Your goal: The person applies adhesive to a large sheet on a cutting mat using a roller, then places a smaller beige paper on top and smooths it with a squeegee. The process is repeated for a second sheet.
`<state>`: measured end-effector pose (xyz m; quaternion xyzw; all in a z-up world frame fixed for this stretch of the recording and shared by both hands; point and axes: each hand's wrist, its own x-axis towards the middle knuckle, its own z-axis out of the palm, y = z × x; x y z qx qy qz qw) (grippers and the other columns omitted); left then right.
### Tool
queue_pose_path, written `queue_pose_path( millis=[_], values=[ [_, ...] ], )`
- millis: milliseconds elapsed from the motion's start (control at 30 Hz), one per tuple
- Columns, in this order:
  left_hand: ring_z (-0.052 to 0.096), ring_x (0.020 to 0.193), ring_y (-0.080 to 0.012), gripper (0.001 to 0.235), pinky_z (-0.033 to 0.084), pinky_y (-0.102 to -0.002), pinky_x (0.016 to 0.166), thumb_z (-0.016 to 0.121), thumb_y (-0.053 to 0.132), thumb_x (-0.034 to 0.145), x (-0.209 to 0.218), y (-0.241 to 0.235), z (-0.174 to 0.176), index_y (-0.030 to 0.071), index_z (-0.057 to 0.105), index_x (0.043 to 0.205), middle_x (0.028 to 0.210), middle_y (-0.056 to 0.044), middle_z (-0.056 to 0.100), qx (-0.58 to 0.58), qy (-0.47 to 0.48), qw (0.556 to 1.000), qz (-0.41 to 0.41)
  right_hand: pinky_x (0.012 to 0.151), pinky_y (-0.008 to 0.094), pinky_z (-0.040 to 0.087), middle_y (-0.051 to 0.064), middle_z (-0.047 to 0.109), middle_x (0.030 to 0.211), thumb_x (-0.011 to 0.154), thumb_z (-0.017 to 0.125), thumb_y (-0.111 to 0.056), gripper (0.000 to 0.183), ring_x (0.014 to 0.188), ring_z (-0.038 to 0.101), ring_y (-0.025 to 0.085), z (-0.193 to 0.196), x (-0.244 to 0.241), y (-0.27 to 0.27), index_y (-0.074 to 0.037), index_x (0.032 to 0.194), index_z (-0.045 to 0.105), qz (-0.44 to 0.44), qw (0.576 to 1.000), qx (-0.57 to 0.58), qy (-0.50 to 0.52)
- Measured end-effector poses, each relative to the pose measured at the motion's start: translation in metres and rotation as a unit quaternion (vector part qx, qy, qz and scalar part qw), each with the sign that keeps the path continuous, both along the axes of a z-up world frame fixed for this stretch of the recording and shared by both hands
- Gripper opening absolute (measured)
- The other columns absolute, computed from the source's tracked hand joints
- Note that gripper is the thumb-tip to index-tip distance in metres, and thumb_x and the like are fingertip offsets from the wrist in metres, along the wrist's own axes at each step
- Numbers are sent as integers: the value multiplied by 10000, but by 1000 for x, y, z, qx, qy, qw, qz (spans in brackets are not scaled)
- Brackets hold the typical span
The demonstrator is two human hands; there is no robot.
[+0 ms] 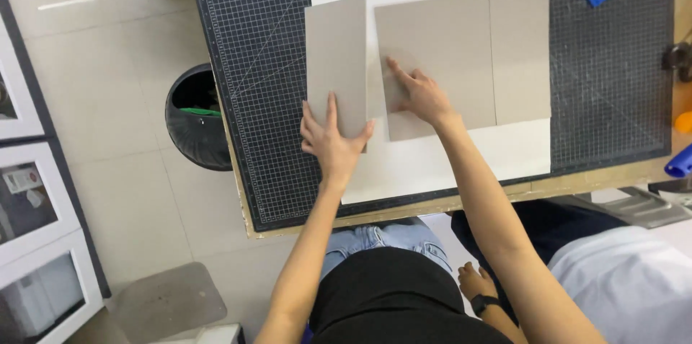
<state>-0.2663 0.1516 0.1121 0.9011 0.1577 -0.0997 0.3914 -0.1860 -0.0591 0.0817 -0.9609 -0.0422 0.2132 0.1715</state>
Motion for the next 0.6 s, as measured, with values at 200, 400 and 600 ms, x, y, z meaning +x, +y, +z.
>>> queue_pose_path(
  millis=[200,400,600],
  values=[
    [135,1402,-496,906,180,-674,941,789,574,761,4,-44,-23,217,437,1516,1558,-326,118,105,-60,992,30,946,477,566,189,679,1177,706,881,-251,1028,1093,677,361,-2,8,-3,-352,1580,349,37,999,-11,7],
    [125,1408,-508,919,202,-695,925,758,614,780,0,-65,-37,257,379,1538,1566,-331,97,139,-56,988,31,901,486,573,200,673,1098,850,749,-398,849,1025,695,366,-25,8,-11,-340,1590,335,57,998,-10,8],
    [80,1427,-530,916,173,-724,931,678,686,805,-1,-74,-46,245,363,1544,1574,-350,66,133,-49,989,44,808,459,594,186,667,1022,1008,535,-516,596,952,714,361,-8,5,-3,-354,1563,392,40,999,-9,-22]
  ],
)
